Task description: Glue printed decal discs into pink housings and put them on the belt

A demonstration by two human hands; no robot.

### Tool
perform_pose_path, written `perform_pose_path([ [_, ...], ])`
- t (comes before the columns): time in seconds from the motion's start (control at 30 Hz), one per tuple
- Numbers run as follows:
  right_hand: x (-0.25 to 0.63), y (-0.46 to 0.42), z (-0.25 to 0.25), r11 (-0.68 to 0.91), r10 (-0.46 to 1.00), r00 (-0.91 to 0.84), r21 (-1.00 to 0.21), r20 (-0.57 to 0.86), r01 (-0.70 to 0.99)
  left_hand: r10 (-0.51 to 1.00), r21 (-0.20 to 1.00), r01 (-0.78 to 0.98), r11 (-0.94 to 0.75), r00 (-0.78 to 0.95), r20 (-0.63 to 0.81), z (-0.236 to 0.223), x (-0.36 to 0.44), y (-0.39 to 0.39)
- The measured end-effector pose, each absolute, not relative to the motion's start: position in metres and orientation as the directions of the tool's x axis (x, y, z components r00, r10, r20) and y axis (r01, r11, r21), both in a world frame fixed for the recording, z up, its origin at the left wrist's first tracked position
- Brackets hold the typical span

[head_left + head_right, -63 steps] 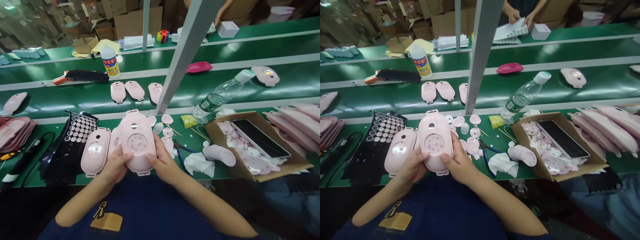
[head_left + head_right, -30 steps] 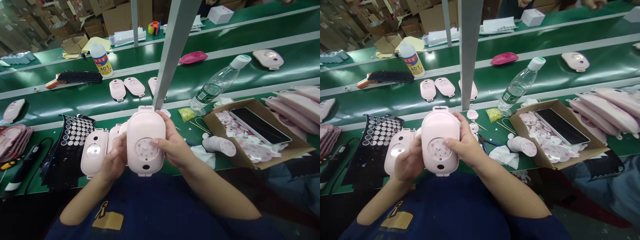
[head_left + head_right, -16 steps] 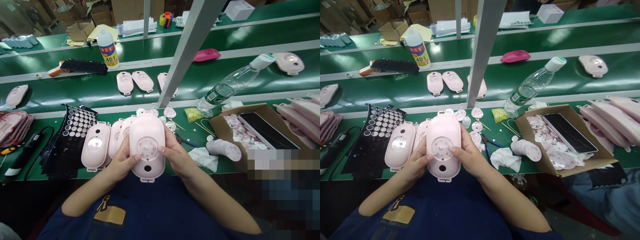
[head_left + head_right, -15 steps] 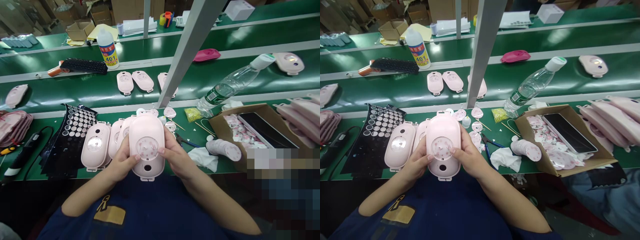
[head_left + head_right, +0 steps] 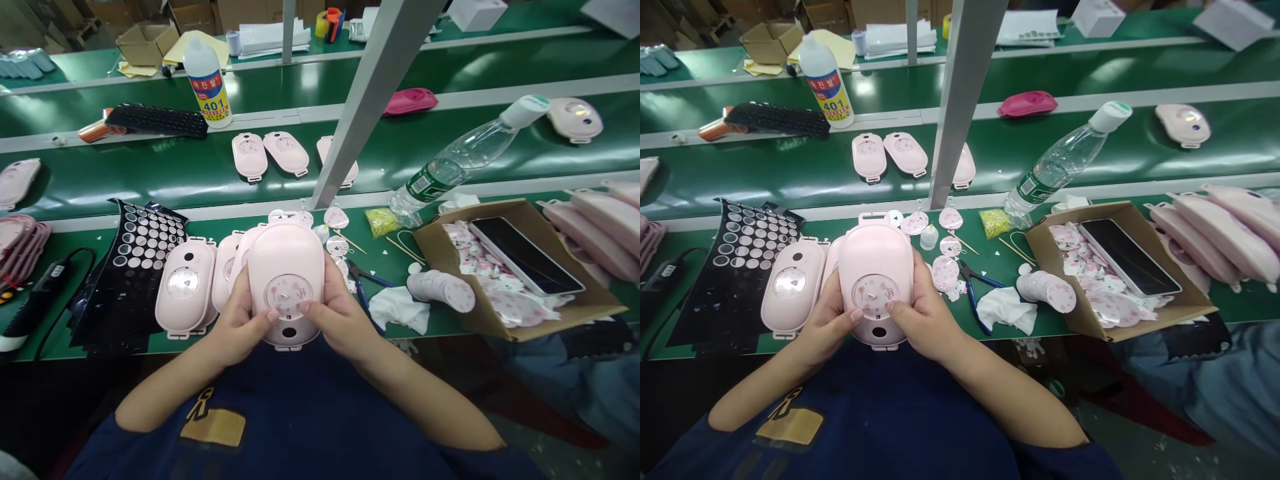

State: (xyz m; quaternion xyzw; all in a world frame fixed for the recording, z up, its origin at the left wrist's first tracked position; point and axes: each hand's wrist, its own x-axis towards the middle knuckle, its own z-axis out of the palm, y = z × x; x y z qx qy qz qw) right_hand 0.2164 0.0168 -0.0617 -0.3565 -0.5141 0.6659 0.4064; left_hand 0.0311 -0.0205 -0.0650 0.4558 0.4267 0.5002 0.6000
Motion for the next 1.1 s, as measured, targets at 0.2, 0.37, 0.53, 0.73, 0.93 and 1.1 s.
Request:
perform_pose_path([
  [0.2, 0.214, 0.016, -0.061, -0.145, 0.914, -0.402, -0.972, -0.06, -0.184, 0.992, 0.976, -0.19, 0.103, 0.087, -0.088, -0.063, 0.032, -0.022],
  [0.37, 0.213, 0.015, -0.065, -0.178, 0.914, -0.399, -0.957, -0.075, -0.228, 0.997, 0.987, -0.147, 0.065, 0.055, -0.058, -0.068, 0.033, -0.02],
  [0.53, 0.214, 0.015, -0.069, -0.198, 0.913, -0.397, -0.956, -0.099, -0.217, 0.999, 0.999, -0.031, 0.042, 0.02, -0.042, -0.071, 0.034, -0.017],
  [0.73, 0.215, 0.018, -0.068, -0.213, 0.865, -0.492, -0.96, -0.099, -0.181, 0.997, 0.998, 0.022, 0.056, 0.051, -0.057, -0.067, 0.024, -0.014],
  [0.93, 0.208, 0.019, -0.075, -0.197, 0.877, -0.475, -0.955, -0.07, -0.223, 0.999, 0.995, 0.093, 0.04, 0.021, -0.042, -0.071, 0.017, -0.017],
  [1.1, 0.205, 0.02, -0.079, -0.134, 0.879, -0.476, -0.97, -0.02, -0.205, 0.999, 0.996, -0.078, 0.037, 0.034, -0.034, -0.082, 0.018, -0.016],
])
